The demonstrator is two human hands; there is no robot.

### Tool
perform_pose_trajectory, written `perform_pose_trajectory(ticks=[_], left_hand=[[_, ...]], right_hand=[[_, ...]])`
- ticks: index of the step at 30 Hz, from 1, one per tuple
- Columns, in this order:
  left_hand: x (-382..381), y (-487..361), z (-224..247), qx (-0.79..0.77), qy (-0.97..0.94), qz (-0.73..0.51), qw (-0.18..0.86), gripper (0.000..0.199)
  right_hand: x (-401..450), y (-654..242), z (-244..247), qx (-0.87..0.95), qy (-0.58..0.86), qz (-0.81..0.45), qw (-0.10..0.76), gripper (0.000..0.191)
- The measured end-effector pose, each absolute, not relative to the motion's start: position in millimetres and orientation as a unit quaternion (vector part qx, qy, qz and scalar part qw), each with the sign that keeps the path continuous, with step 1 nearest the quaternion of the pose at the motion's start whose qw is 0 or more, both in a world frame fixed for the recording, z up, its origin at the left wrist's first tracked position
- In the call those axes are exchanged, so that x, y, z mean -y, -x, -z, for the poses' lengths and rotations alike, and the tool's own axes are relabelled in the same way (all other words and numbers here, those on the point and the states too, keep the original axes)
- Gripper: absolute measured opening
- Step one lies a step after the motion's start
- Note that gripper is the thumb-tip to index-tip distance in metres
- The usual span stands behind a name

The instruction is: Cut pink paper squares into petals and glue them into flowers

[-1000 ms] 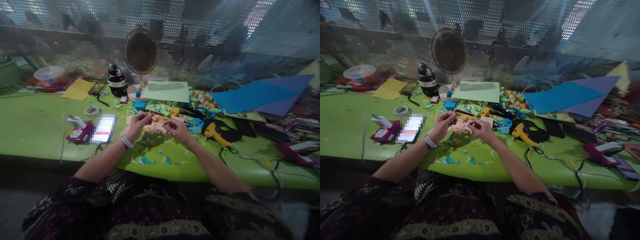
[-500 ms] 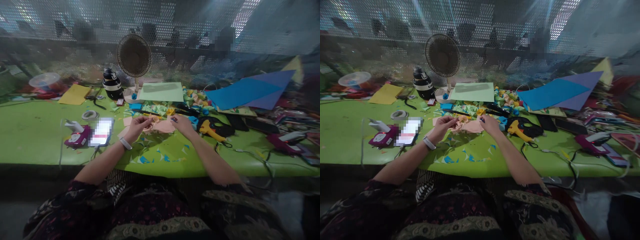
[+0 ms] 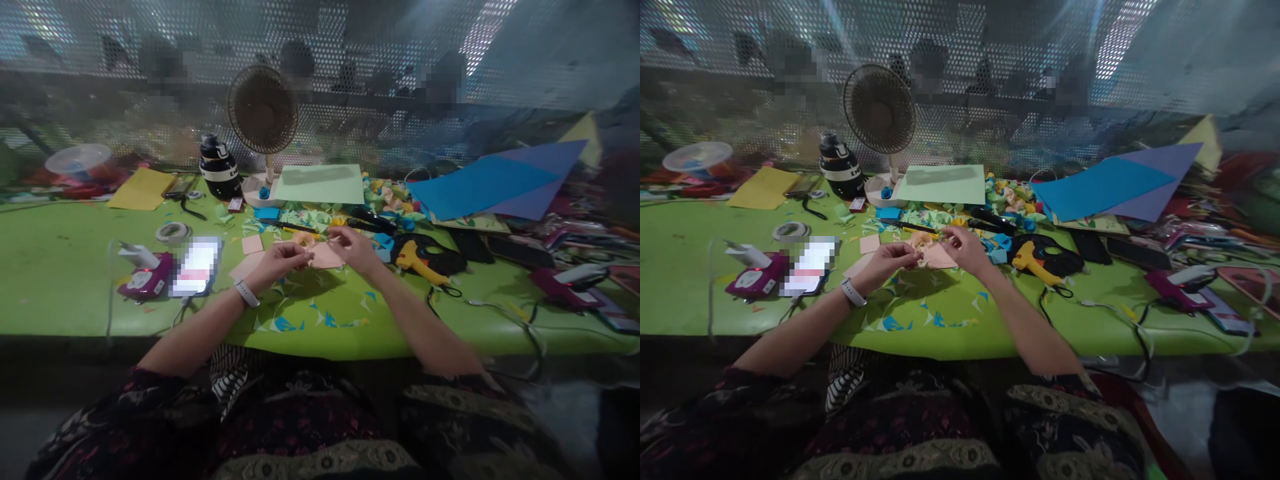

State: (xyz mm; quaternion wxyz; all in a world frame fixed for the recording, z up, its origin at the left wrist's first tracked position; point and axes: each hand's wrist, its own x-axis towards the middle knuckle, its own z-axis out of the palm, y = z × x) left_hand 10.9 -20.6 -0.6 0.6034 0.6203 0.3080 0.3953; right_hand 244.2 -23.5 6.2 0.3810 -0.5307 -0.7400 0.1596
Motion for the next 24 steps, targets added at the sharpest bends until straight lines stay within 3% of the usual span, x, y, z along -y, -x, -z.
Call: perform_pose_trajectory(ticks=[5, 10, 24], left_hand=[[22.1, -9.7, -0.3, -0.302, -0.631, -0.363, 0.615, 0.033], [22.8, -10.5, -1.3, -0.292, -0.633, -0.335, 0.634, 0.033], [21.7, -9.3, 4.0, -0.282, -0.66, -0.335, 0.61, 0.034]], right_hand=[[42.0, -227.9, -15.2, 0.77, 0.428, -0.285, 0.377, 0.047], [46.6, -225.6, -16.5, 0.759, 0.436, -0.331, 0.353, 0.037], [48.2, -221.2, -16.8, 0.826, 0.385, -0.236, 0.337, 0.034]])
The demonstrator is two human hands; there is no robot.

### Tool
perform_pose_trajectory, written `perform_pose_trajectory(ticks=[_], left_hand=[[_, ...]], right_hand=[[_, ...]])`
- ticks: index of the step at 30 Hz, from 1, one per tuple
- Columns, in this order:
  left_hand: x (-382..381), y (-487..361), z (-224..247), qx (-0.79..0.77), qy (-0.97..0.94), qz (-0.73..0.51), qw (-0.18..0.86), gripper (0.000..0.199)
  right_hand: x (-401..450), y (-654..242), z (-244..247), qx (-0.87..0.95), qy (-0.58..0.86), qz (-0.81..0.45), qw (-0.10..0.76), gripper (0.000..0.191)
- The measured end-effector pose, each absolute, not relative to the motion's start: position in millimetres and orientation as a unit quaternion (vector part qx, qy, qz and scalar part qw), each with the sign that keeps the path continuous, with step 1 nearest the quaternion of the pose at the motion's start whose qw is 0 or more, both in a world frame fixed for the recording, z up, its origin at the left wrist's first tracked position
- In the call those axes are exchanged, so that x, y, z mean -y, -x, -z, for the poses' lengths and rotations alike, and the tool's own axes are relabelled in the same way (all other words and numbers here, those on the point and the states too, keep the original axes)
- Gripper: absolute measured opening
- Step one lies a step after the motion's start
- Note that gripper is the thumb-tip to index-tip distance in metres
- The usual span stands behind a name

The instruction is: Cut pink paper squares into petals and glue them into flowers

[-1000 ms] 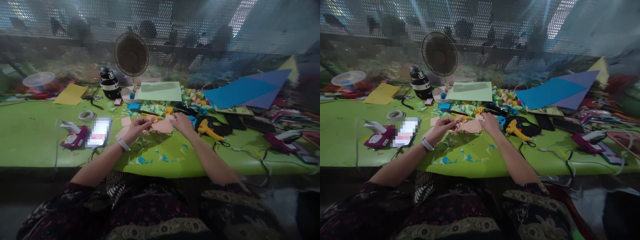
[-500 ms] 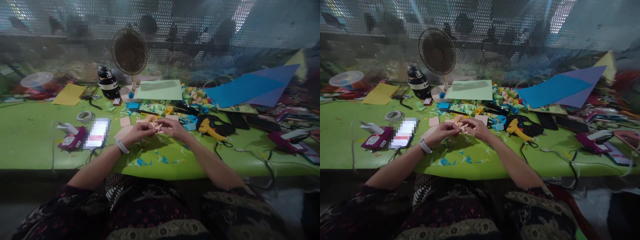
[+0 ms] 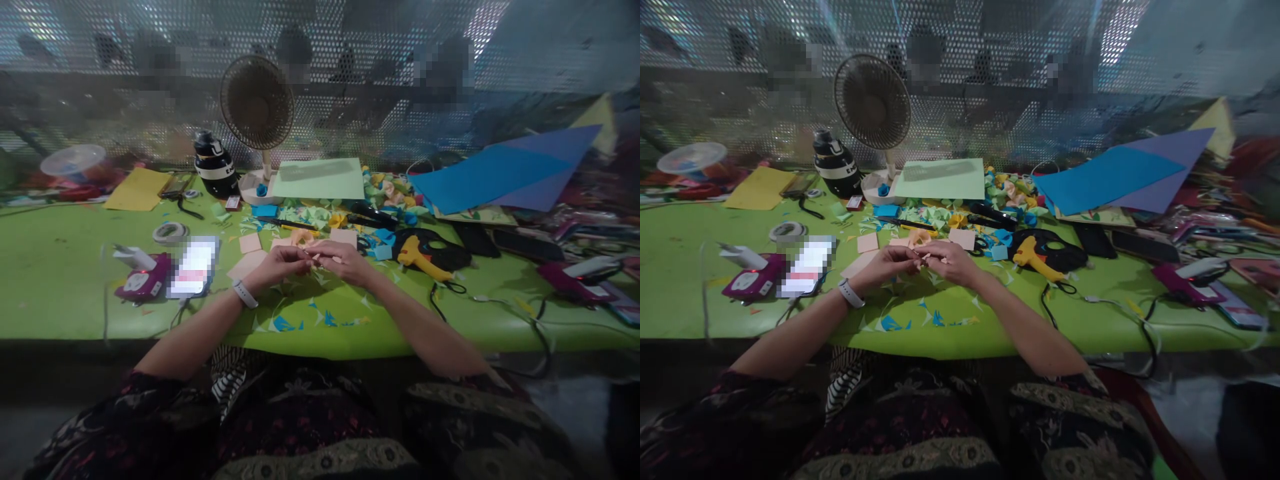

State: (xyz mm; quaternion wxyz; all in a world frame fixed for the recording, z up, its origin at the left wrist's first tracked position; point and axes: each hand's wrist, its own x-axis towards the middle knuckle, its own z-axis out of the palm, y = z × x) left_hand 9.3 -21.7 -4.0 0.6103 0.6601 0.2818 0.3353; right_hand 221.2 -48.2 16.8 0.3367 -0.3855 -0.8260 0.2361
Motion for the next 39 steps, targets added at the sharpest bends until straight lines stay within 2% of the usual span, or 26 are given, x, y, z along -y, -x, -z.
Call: perform_pose_trajectory(ticks=[19, 23, 29, 31, 34, 37, 39], left_hand=[[14.6, -10.5, 3.3, -0.329, -0.622, -0.407, 0.583, 0.037], [7.4, -8.8, 6.0, -0.337, -0.611, -0.433, 0.571, 0.029], [-0.4, -7.1, 8.9, -0.34, -0.599, -0.462, 0.559, 0.018], [-1.8, -7.4, 9.3, -0.341, -0.596, -0.468, 0.556, 0.018], [-1.8, -8.6, 8.9, -0.34, -0.597, -0.468, 0.556, 0.015], [0.3, -10.1, 7.7, -0.346, -0.595, -0.466, 0.556, 0.014], [1.7, -10.6, 7.0, -0.349, -0.595, -0.464, 0.555, 0.015]], right_hand=[[45.3, -219.2, -14.5, 0.789, 0.444, -0.236, 0.353, 0.03], [52.6, -212.2, -28.1, 0.776, 0.446, -0.246, 0.372, 0.027], [111.7, -192.7, -63.9, 0.812, 0.383, -0.315, 0.308, 0.023], [143.7, -185.4, -53.7, 0.846, 0.297, -0.367, 0.247, 0.023], [181.3, -172.0, -4.5, 0.87, 0.208, -0.425, 0.143, 0.024], [192.6, -158.0, 56.0, 0.819, 0.348, -0.41, 0.202, 0.026], [190.8, -152.7, 81.0, 0.804, 0.382, -0.406, 0.208, 0.027]])
